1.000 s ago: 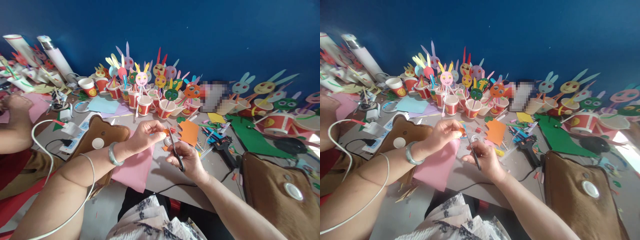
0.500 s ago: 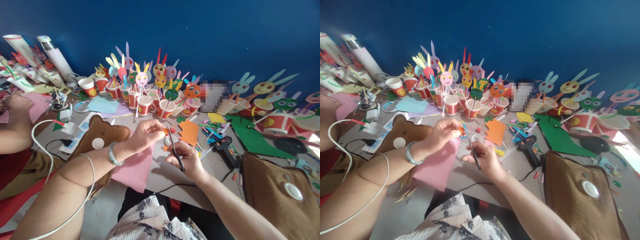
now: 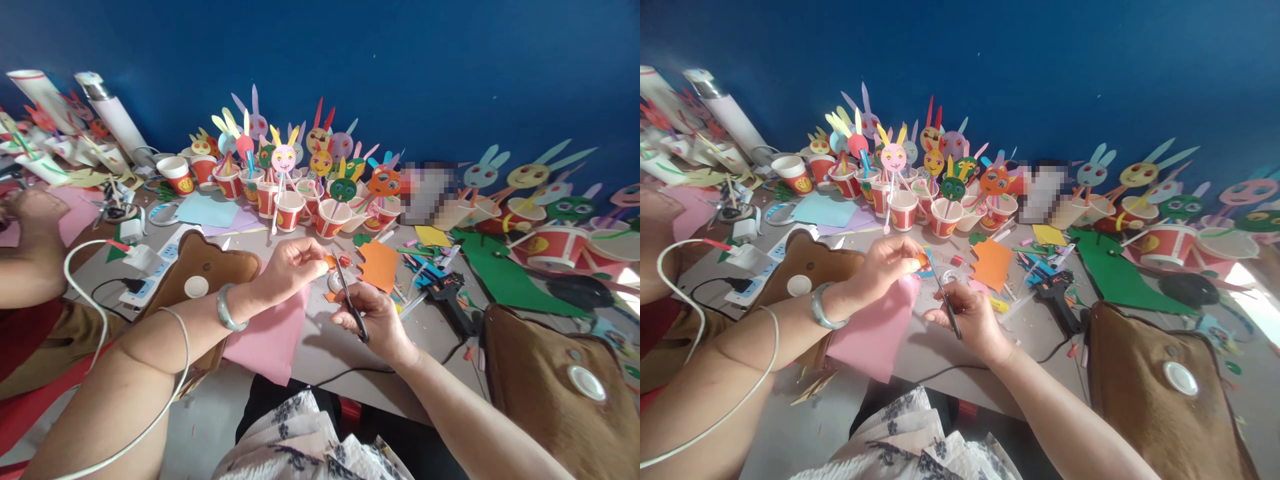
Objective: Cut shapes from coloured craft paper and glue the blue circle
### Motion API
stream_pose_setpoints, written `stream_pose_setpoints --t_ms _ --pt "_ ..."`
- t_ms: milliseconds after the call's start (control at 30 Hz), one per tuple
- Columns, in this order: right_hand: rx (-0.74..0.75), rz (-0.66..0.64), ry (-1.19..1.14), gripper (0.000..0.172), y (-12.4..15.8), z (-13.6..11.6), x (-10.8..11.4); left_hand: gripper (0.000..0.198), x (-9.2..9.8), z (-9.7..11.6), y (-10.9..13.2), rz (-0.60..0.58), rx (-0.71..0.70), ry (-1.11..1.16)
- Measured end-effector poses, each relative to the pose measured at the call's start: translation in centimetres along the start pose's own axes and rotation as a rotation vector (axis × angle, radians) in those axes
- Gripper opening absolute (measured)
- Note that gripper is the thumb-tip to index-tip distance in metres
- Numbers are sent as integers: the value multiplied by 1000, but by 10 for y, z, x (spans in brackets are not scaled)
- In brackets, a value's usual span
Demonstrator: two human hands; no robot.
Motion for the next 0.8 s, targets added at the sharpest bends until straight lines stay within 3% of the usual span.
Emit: stream_pose_setpoints --t_ms 333,567,667,800 --pt "11 35 -1 54 -1 -1 -1 7 4 -2 -1 16 54 -45" --pt "52 412 55 46 1 -4 23 14 8 -21 -8 -40 202 -80" --pt "64 563 77 45 0 0 34 14 6 -29 -9 -160 256 -228" --pt "59 583 64 45 -5 5 37 9 -3 -40 -3 -435 269 -417"
Point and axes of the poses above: each hand's wrist, its own y-axis away from the middle knuckle, its own x-axis out of the back of the hand, z = x × y, the point moved 5 cm from there along -y, towards the middle knuckle, and after that the axes turned 10 degrees about y, right-handed, at the moved point
